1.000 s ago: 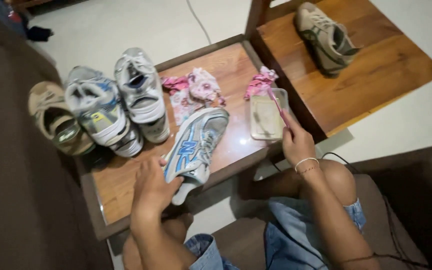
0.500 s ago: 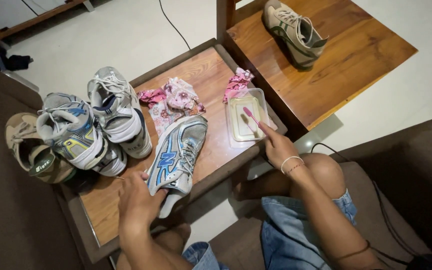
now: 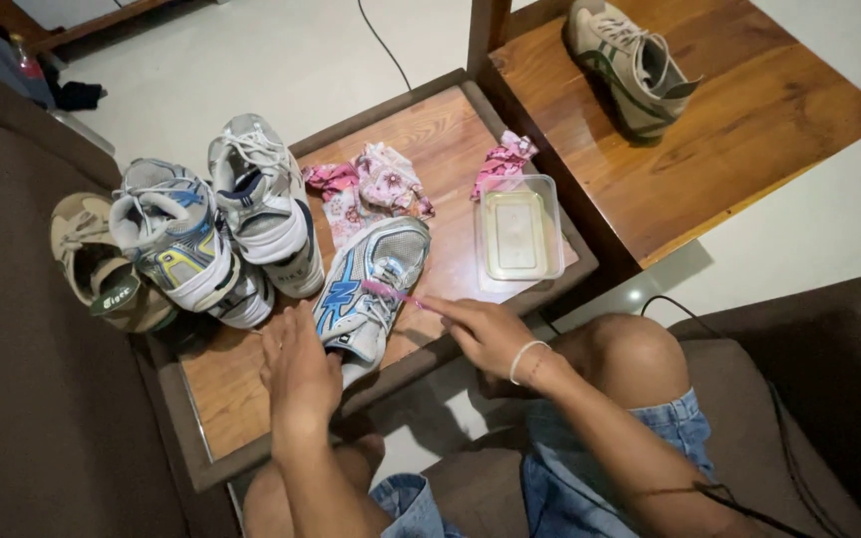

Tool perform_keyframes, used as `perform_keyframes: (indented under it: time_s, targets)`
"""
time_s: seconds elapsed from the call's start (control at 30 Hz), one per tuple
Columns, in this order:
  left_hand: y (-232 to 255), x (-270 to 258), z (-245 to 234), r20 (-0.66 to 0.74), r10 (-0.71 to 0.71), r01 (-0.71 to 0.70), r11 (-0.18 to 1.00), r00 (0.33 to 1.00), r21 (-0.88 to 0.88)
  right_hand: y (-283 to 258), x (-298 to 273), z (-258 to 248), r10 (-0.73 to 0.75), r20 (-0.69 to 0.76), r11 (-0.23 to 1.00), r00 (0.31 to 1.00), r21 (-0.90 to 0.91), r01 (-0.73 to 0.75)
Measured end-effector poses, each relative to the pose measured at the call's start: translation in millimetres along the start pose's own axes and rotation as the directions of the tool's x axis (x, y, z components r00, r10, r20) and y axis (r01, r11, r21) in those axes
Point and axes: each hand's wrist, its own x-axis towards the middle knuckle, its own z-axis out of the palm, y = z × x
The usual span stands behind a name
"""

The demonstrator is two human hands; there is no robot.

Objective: The person scrubs a white and blue sneaker with a pink toothbrush, repeatedly dipping it into a container of liquid. They clean the upper mesh, side panels, and sole of the shoe while holding it on a wooden table.

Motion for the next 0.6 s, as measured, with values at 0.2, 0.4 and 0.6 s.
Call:
perform_keyframes:
  time_s: [0.2, 0.4, 0.6]
  targets:
    - [-6, -2, -15, 0.059, 0.103, -0.105, 0.993, 0.993, 0.047, 5, 16, 13, 0.1, -0.273, 0.995, 0.957, 0.004, -0.102]
    - [7, -10, -17, 0.065, 0.033, -0.036, 0.998, 0.997, 0.044, -59, 3, -24, -0.02, -0.051, 0.986, 0.999, 0.166, 0.028]
    - [3, -4, -2, 0.073, 0.016, -0.019, 0.999, 0.997, 0.048, -26, 7, -14, 0.072, -0.188, 0.989, 0.979, 0.144, -0.045]
